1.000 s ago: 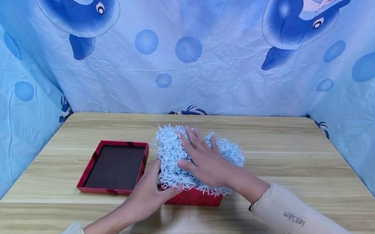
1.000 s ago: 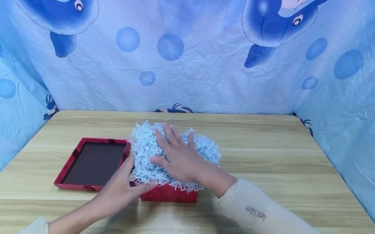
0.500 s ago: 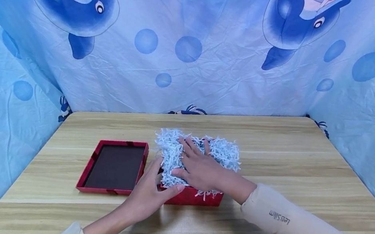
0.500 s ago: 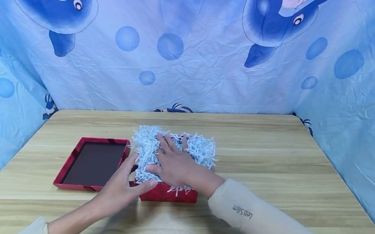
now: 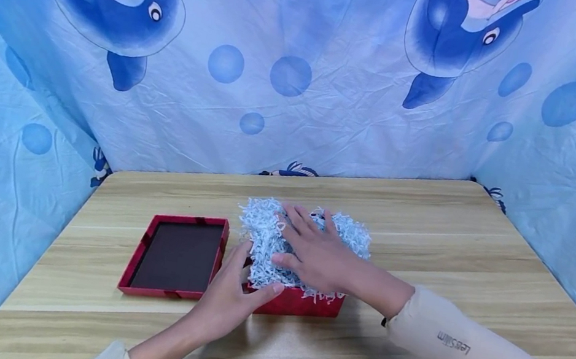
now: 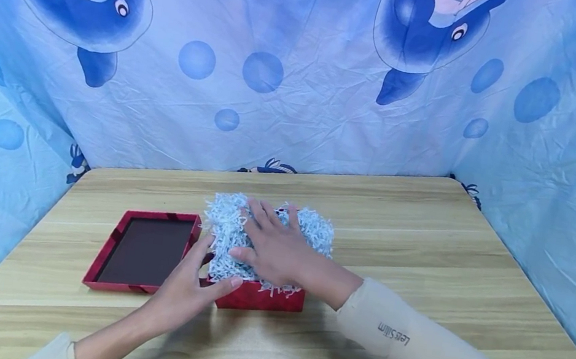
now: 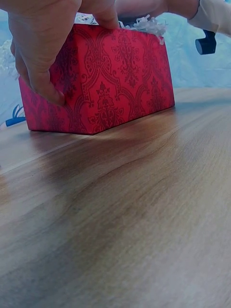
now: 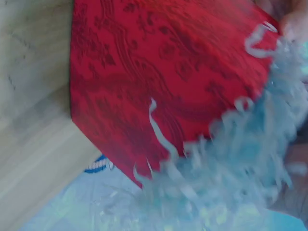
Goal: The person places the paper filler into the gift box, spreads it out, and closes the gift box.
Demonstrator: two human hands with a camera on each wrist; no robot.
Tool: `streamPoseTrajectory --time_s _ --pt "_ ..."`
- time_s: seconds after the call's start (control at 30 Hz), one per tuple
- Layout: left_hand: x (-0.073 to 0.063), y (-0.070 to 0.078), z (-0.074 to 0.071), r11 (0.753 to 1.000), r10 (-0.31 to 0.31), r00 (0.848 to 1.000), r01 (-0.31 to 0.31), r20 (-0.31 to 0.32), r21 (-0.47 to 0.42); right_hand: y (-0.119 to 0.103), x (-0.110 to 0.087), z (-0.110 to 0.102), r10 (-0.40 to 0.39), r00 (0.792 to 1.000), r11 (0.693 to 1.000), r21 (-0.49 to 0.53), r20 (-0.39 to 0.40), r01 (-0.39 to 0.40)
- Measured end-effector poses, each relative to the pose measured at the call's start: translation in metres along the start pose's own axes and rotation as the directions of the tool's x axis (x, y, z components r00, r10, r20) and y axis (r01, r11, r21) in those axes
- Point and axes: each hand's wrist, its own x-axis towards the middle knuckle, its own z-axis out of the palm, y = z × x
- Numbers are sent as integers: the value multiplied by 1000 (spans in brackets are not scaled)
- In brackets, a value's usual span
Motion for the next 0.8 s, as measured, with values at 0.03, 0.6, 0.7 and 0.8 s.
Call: streamPoseTrajectory --time_s 0.03,0.6,0.7,0.8 --pt "0 0 0 1000 0 1000 0 0 -4 1 -2 -2 -4 1000 1000 6 -16 4" --pt "-1 1 0 1000 -4 1000 4 -4 -1 17 -19 -10 -19 985 1000 -22 -174 15" --pt "-1 1 0 1000 -2 1000 2 -3 -2 19 -19 -8 -17 982 1000 -5 -188 16" --pt "-1 1 0 1000 -3 1000 3 -2 0 19 -18 -8 -14 981 1000 2 -196 14"
